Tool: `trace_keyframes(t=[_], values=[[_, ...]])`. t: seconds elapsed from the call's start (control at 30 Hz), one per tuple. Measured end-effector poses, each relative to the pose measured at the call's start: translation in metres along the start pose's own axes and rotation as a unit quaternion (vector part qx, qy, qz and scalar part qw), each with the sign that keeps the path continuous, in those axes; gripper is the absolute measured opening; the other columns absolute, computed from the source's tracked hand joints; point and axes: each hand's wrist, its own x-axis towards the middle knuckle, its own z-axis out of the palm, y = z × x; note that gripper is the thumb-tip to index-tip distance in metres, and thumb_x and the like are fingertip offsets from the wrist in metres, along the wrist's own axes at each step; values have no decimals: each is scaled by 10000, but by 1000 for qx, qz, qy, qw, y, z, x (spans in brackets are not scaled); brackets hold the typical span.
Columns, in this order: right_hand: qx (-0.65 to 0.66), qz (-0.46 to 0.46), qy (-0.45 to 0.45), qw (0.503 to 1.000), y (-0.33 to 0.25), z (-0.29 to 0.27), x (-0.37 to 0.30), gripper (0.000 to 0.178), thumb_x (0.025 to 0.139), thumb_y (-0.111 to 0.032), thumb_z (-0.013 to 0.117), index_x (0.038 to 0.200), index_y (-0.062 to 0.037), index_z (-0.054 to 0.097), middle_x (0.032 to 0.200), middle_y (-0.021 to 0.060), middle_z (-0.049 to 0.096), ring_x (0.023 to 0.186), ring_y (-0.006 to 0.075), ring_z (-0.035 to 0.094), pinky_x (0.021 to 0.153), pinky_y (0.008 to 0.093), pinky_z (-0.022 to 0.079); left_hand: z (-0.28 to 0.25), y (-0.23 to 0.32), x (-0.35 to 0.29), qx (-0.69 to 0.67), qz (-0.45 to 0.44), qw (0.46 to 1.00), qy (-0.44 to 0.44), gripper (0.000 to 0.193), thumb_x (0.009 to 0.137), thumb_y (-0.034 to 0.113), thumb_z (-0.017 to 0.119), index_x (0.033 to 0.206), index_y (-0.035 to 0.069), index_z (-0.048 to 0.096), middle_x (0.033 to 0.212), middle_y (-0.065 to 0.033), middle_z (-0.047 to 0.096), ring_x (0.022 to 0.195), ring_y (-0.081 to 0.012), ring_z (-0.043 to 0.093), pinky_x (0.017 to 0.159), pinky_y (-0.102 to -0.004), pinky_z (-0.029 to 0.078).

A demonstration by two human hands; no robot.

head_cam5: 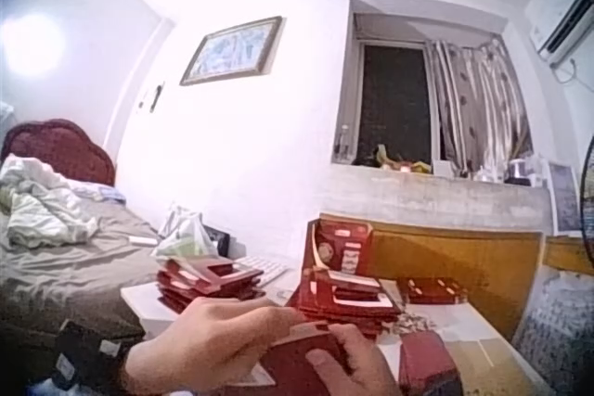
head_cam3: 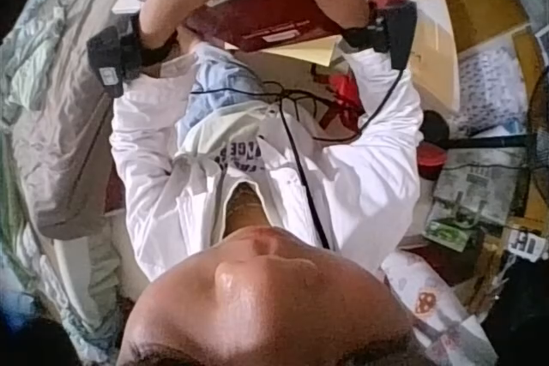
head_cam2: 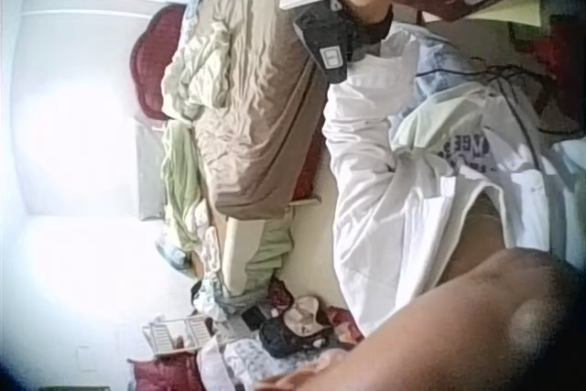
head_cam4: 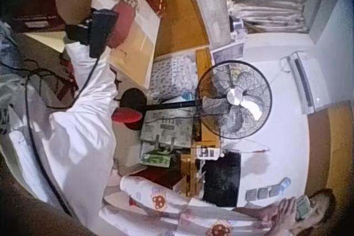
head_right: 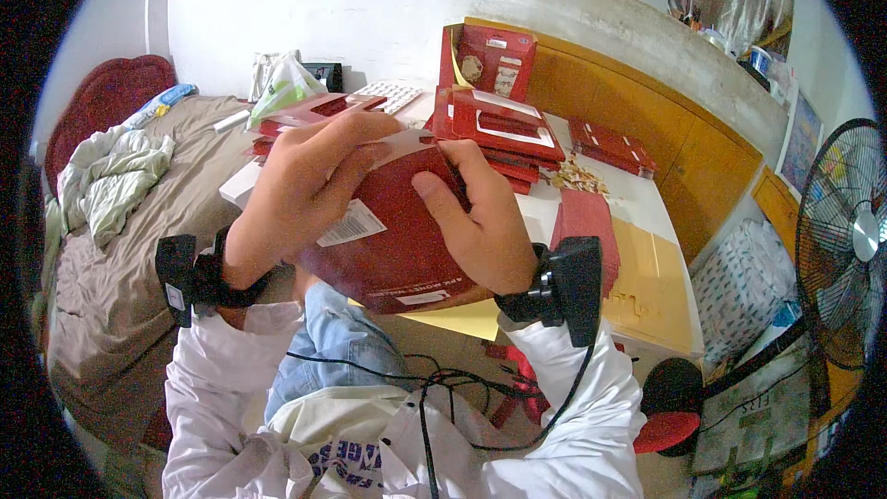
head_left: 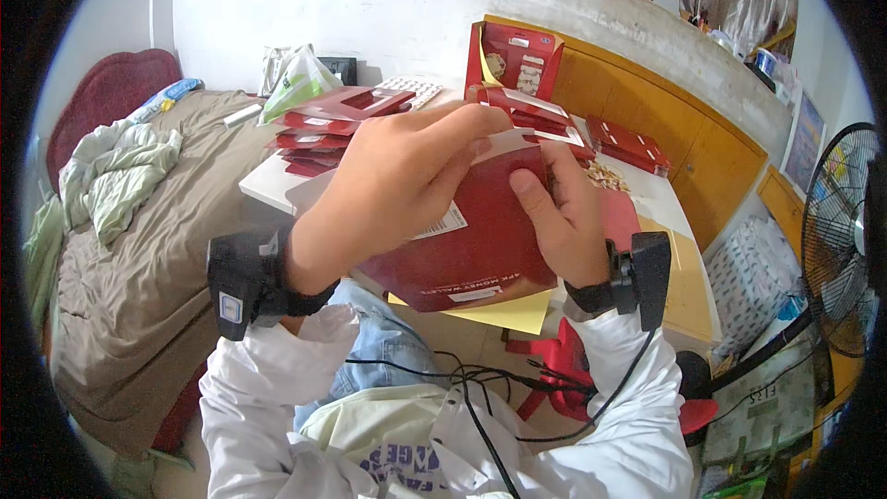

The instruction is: Assembling red paper money wallet display boxes.

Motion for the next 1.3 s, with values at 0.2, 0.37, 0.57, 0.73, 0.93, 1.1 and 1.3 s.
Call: trace_keyframes(t=[0.2,0.37,0.57,0.73,0.93,1.1,1.3], values=[[15,-134,78,988,7,15,1,327,890,-74,563,1184,9,447,1080,179,542,1017,245,543,896,348,419,2,3,2,17,31,997,72,217,845,-24,527,1056,10,565,951,-164,631,792,-306,640,674,-351,493],[-124,-267,69,953,15,2,11,386,860,-19,587,1209,9,423,1084,179,528,1010,266,542,903,364,418,-4,-4,16,69,142,987,36,249,816,-15,560,1062,22,571,938,-148,635,800,-295,640,681,-341,500],[-95,-304,157,935,11,4,32,309,862,-18,568,1141,11,438,1060,158,509,958,241,534,868,335,428,0,4,38,105,148,976,123,256,797,-10,579,1048,41,588,834,-127,606,706,-296,595,636,-340,487],[-92,-281,192,936,22,0,32,336,855,-12,576,1157,5,429,1083,138,492,1002,209,507,904,324,408,14,-7,30,193,196,943,188,246,794,12,603,1038,35,587,765,-121,580,642,-293,562,614,-338,484],[-108,-328,201,917,30,-12,35,355,866,-15,566,1184,-11,409,1122,116,466,1029,182,482,936,311,381,73,-36,-100,205,286,933,-74,319,693,358,679,878,125,566,988,10,536,859,-164,526,780,-369,423],[-120,-344,215,906,31,-12,36,350,879,-24,559,1190,-5,400,1099,114,480,990,173,500,893,291,406,115,-51,-143,176,127,958,-188,689,720,468,645,1263,70,502,1247,-103,504,1108,-251,495,910,-382,406],[-138,-360,296,874,15,-40,44,386,869,-23,594,1181,-15,367,1151,155,484,1044,191,494,911,301,409,135,-41,-137,136,44,973,-182,743,799,540,558,1349,65,402,1335,-149,450,1195,-312,451,1031,-449,330]])
